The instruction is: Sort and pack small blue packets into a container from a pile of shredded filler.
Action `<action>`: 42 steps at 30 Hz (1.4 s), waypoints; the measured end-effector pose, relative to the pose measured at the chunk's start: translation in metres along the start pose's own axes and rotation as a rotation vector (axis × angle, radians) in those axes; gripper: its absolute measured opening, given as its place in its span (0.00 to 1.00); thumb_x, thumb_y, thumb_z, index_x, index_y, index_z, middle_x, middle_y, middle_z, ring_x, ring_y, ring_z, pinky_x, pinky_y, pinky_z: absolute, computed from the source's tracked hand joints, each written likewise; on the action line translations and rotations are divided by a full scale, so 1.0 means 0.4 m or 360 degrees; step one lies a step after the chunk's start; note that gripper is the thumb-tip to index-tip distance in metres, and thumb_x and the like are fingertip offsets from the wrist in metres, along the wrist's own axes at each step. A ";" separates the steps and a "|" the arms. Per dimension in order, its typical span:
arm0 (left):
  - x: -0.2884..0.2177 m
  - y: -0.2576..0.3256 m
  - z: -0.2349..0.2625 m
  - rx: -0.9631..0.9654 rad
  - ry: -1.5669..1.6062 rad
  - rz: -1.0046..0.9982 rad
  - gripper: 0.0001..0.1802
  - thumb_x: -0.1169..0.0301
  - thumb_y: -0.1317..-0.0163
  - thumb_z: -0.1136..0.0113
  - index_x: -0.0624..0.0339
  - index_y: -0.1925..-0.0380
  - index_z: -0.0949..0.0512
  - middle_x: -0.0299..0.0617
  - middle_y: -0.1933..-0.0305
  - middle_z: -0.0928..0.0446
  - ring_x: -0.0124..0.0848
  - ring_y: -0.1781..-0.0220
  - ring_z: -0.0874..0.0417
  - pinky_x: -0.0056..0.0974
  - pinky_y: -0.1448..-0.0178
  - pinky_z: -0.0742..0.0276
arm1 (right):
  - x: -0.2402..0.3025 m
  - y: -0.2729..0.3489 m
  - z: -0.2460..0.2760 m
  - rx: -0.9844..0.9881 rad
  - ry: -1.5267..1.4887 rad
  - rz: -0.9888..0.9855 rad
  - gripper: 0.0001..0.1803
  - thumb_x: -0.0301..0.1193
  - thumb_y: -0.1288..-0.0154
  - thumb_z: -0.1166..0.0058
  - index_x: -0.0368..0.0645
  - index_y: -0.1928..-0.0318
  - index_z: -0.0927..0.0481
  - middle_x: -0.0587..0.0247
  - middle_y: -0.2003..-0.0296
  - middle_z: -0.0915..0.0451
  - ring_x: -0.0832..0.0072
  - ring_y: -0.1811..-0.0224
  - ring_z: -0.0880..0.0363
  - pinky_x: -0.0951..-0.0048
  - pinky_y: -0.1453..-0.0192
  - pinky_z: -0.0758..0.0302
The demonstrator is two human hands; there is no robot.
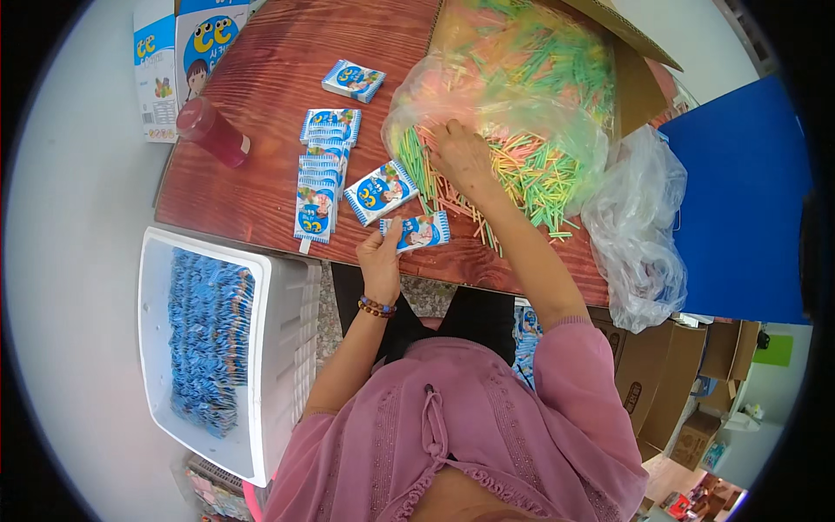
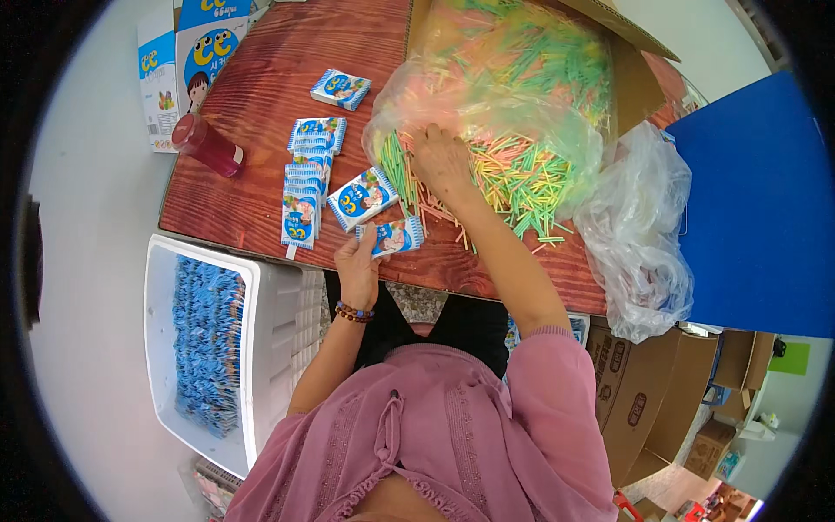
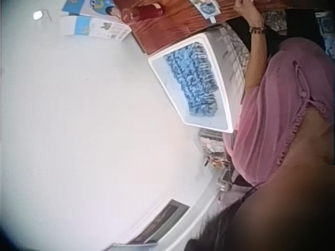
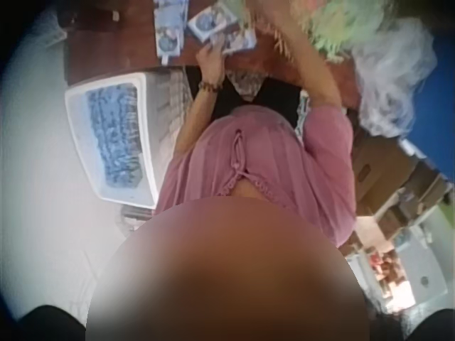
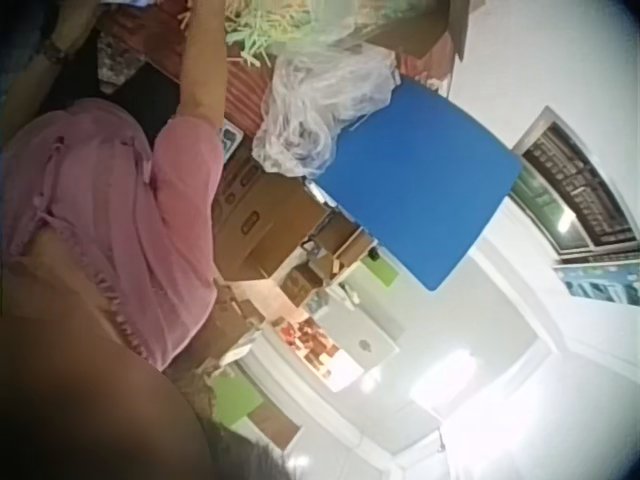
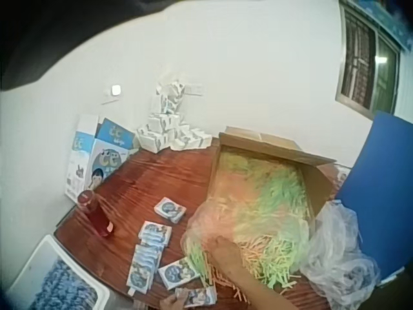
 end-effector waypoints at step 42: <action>-0.023 -0.040 -0.114 0.0028 0.0641 0.0298 0.09 0.64 0.33 0.42 0.57 0.61 0.21 0.34 0.64 0.19 0.23 0.68 0.22 0.28 0.67 0.26 | 0.074 0.102 0.154 -0.0521 -0.2946 -0.1180 0.13 0.29 0.27 0.60 0.31 0.57 0.25 0.55 0.63 0.19 0.67 0.57 0.20 0.69 0.45 0.26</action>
Point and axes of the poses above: each hand's wrist, its own y-axis away from the middle knuckle, its own z-axis out of the back of the hand, x = y × z, the point moved 2 cm from there along -y, towards the middle knuckle
